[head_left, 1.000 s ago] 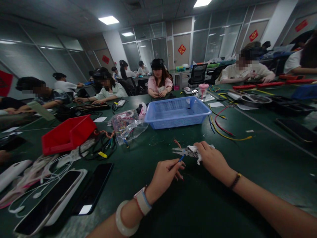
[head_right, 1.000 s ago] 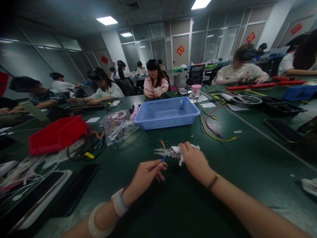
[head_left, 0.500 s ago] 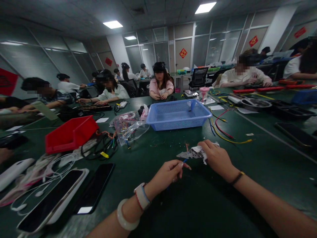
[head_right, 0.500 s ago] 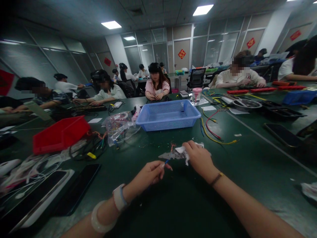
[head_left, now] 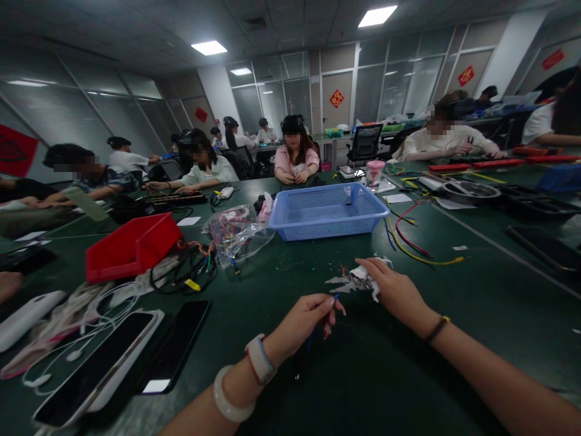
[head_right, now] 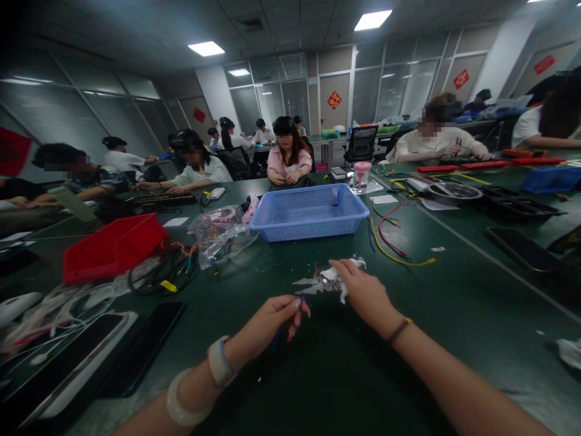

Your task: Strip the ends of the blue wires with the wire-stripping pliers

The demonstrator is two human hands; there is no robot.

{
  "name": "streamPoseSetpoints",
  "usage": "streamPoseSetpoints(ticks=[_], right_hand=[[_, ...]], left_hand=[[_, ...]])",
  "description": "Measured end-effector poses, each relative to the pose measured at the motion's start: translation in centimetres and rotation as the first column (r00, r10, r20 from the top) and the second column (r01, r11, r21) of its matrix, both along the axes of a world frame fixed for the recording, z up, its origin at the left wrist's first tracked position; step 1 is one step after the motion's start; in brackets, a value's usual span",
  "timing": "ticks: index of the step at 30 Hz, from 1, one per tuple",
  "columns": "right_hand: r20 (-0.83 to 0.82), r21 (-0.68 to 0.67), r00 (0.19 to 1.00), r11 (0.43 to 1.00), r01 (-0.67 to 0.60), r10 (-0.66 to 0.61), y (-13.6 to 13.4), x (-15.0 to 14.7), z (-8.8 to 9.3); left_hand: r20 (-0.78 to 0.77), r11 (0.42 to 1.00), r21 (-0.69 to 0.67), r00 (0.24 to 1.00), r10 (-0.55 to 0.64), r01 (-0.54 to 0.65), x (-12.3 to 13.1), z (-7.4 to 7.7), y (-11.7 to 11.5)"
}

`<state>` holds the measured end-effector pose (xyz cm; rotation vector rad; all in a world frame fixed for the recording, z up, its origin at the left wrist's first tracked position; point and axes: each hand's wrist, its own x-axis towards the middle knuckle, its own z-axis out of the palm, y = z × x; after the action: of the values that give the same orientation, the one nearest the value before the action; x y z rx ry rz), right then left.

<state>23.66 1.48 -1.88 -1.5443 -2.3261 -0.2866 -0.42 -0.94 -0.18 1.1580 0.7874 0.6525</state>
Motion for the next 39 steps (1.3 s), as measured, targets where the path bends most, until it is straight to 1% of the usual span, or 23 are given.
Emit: streamPoseSetpoints(ticks=[4,8,12,16,21,25,30,35,39], right_hand=[[0.031,-0.008,0.999,1.0,0.013,-0.013,0.0,0.0,0.3],[0.102,0.002,0.995,1.0,0.024,-0.024,0.0,0.1,0.8],[0.134,0.046,0.99,0.998,0.032,-0.038,-0.2,0.2,1.4],[0.132,0.048,0.989,0.997,0.063,-0.069,-0.6,0.2,1.7],[0.055,0.039,0.997,0.998,0.05,-0.052,-0.7,-0.1,1.4],[-0.044,-0.009,0.999,1.0,-0.017,0.017,-0.4,-0.2,1.0],[-0.137,-0.077,0.985,0.99,-0.119,0.108,-0.3,0.0,1.0],[-0.2,-0.146,0.971,0.976,-0.164,0.133,-0.2,0.2,0.9],[-0.235,-0.223,0.962,0.955,-0.194,0.141,0.0,0.3,1.0]], left_hand=[[0.002,1.0,0.028,1.0,-0.001,0.001,0.0,0.0,0.0],[-0.008,0.999,0.039,0.999,-0.032,0.032,-0.1,0.0,0.0],[-0.032,0.999,0.03,0.999,-0.026,0.027,-0.1,0.1,-0.2],[-0.004,0.999,-0.003,0.999,-0.048,0.048,-0.1,0.2,-0.3],[0.044,0.996,-0.025,0.996,-0.08,0.081,0.0,0.2,-0.3],[0.055,0.994,-0.034,0.993,-0.101,0.103,0.0,0.2,-0.4],[0.055,0.985,-0.032,0.985,-0.166,0.168,-0.3,0.2,-0.3],[0.068,0.983,-0.016,0.981,-0.183,0.184,-0.5,0.1,-0.1],[0.033,0.984,-0.01,0.984,-0.176,0.177,-0.6,0.0,0.0]])
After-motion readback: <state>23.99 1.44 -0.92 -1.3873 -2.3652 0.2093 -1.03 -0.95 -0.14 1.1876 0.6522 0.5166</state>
